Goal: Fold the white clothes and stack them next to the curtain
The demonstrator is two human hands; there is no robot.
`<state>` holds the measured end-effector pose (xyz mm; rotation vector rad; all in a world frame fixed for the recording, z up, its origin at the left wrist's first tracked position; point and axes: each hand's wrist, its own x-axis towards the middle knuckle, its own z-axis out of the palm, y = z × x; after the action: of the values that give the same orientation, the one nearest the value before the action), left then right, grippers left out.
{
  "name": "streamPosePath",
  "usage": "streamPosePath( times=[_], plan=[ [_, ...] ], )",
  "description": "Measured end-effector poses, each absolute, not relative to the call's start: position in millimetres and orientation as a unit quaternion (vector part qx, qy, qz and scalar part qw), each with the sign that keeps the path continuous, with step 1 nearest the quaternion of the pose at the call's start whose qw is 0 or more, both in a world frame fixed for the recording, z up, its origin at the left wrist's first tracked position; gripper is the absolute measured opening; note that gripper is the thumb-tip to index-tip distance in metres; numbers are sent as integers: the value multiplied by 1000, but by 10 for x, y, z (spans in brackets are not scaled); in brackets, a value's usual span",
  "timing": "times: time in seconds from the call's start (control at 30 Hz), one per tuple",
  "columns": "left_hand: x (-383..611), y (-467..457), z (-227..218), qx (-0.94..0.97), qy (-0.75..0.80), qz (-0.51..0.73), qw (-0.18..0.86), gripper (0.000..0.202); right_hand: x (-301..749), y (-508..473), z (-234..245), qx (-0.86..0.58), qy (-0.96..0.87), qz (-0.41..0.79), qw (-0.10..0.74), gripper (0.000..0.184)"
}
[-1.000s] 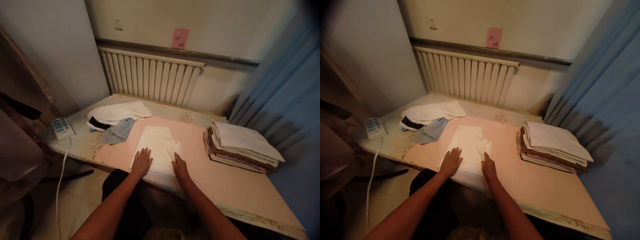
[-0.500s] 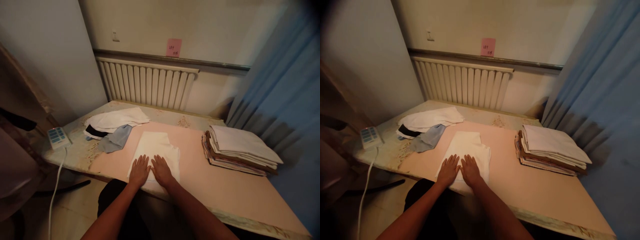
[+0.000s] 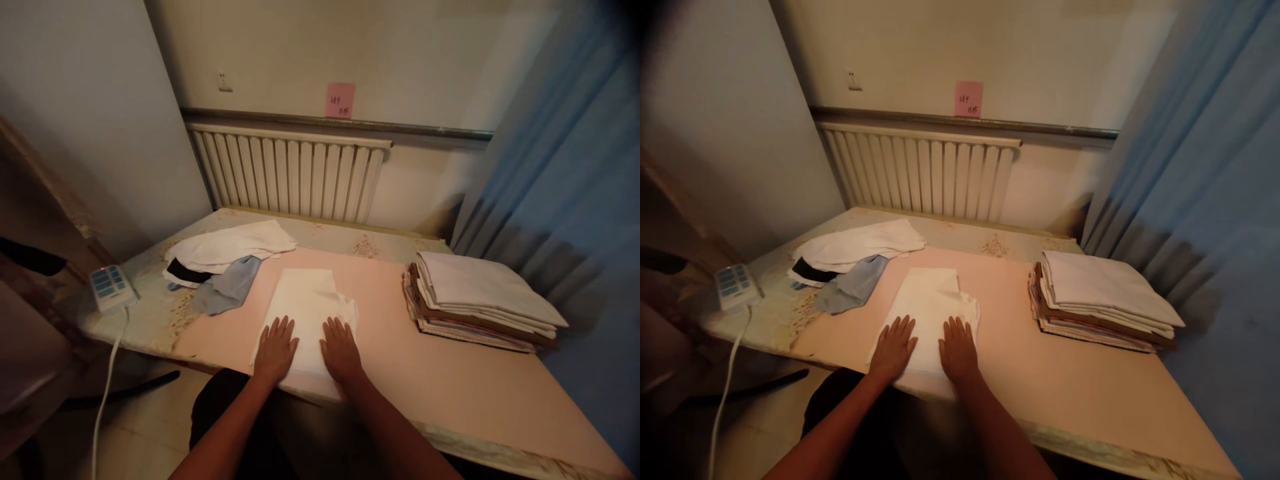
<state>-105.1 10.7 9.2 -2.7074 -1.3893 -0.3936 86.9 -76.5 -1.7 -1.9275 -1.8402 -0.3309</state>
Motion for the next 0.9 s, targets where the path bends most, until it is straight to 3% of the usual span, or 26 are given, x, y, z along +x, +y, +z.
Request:
streamPosePath(
  times=[0.2,0.37,0.47,0.7,0.9],
  plan=[
    [-1127,181,128,-838,-533,-118,-12,53,983,-1011,-135,-735,-617,-156,235,42],
    [-1264,380,251,-764,-619,-131,-125,51,981,-1155,-174,-788,-530,-153,273,51],
    [-1375,554,315,-748,-631,-113,-170,48,974,-1180,-106,-812,-497,-109,287,58],
    [-1471,663,390,-731,-627,-79,-257,37,998,-1198,237,-861,-448,62,231,68],
    [-1249,463,393,-736,-605,-92,-289,34,1196,-1350,330,-859,-455,76,222,66]
  ],
)
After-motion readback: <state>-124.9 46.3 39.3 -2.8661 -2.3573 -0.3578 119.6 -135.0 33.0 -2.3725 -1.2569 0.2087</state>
